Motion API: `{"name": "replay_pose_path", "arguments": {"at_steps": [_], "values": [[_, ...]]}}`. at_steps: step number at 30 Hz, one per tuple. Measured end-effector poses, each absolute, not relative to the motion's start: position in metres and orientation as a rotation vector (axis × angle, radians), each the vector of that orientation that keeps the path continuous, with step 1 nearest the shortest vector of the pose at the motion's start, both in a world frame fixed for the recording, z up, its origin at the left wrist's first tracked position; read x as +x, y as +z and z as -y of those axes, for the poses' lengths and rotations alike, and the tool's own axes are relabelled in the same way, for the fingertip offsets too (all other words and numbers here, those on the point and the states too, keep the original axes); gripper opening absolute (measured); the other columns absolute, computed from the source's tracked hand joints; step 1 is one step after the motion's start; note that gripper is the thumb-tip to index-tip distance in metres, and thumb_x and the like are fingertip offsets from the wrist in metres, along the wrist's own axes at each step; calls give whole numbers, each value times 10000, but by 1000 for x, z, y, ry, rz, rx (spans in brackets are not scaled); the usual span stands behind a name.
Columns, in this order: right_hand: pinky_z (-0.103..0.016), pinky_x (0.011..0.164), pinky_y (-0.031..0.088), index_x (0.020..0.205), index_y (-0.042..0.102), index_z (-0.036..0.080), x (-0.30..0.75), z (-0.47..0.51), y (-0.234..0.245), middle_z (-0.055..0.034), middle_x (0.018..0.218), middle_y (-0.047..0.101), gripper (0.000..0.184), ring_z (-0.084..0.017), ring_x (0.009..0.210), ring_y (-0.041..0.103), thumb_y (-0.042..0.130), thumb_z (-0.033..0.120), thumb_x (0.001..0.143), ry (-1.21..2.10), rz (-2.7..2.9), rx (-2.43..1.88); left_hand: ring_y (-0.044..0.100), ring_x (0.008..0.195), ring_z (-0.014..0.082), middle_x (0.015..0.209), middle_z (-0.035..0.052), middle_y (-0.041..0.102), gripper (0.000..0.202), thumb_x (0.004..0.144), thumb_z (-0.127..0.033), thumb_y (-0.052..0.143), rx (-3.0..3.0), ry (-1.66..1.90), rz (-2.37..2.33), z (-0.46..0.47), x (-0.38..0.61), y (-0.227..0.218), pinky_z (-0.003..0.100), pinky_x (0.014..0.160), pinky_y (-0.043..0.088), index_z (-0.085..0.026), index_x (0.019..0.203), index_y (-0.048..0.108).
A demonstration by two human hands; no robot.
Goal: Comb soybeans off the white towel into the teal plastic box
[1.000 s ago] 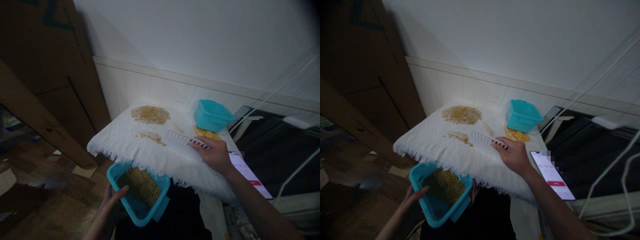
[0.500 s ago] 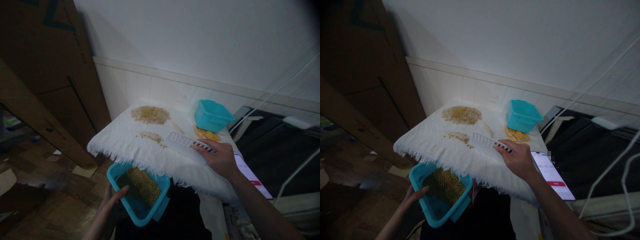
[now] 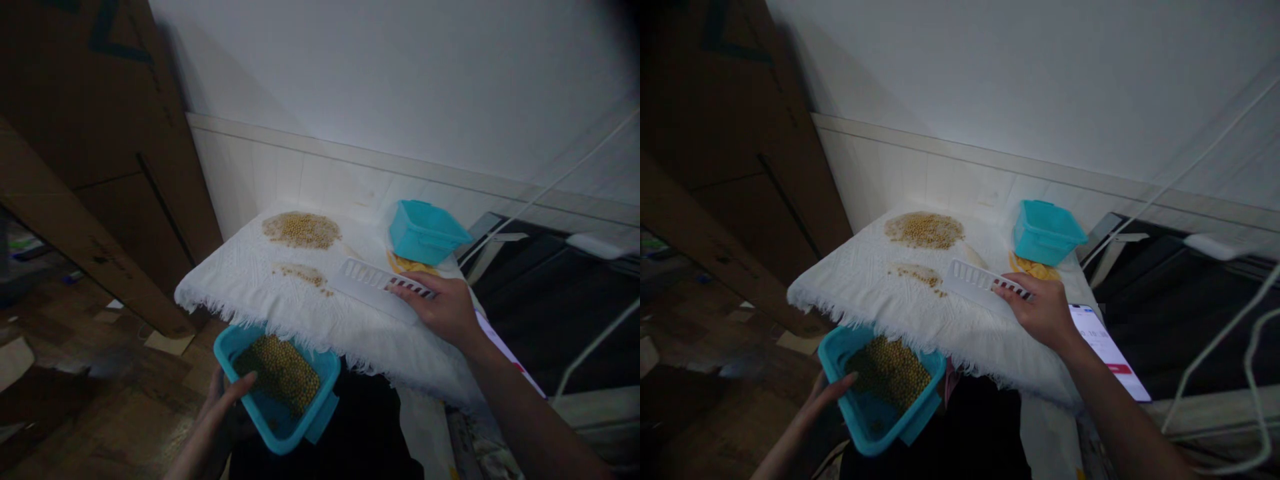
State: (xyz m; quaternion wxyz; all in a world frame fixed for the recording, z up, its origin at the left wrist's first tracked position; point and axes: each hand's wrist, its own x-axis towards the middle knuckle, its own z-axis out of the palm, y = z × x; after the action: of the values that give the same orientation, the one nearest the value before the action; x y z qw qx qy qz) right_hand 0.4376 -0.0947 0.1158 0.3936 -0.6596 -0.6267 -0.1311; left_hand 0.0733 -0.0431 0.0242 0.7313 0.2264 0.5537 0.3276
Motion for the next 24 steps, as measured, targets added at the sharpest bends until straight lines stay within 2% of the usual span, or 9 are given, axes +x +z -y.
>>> {"name": "replay_pose_path", "arguments": {"at_steps": [3, 8, 14, 18, 24], "values": [[-309, 542, 583, 895, 838, 240, 440, 93, 115, -45, 808, 821, 236, -232, 642, 762, 716, 441, 902, -286, 1624, -1643, 812, 870, 330, 1319, 144, 716, 869, 718, -294, 911, 559, 714, -1285, 43, 74, 23, 494, 767, 685, -329, 1463, 466], [-304, 531, 576, 900, 836, 240, 440, 90, 112, -35, 803, 820, 214, -223, 626, 755, 731, 427, 895, -244, 1617, -1613, 811, 909, 338, 1225, 137, 754, 863, 776, -276, 869, 549, 704, -1266, 44, 75, 25, 515, 812, 673, -335, 1511, 420], [-284, 524, 566, 914, 838, 234, 438, 91, 114, -37, 801, 820, 206, -214, 625, 753, 725, 406, 907, -222, 1665, -1616, 804, 944, 335, 1338, 155, 697, 809, 812, -251, 833, 552, 704, -1266, 45, 77, 32, 517, 844, 668, -328, 1497, 410], [-272, 552, 583, 913, 834, 228, 431, 97, 117, -32, 802, 822, 197, -204, 622, 756, 725, 392, 914, -217, 1692, -1617, 793, 988, 364, 1360, 138, 677, 769, 794, -286, 846, 552, 704, -1265, 47, 77, 32, 580, 885, 646, -344, 1444, 439], [-248, 532, 573, 885, 818, 203, 416, 102, 117, -36, 768, 816, 230, -192, 592, 758, 685, 377, 958, -321, 1706, -1587, 774, 1062, 394, 1324, 134, 697, 852, 713, -364, 910, 545, 709, -1237, 47, 75, 23, 577, 922, 630, -357, 1432, 452]]}}
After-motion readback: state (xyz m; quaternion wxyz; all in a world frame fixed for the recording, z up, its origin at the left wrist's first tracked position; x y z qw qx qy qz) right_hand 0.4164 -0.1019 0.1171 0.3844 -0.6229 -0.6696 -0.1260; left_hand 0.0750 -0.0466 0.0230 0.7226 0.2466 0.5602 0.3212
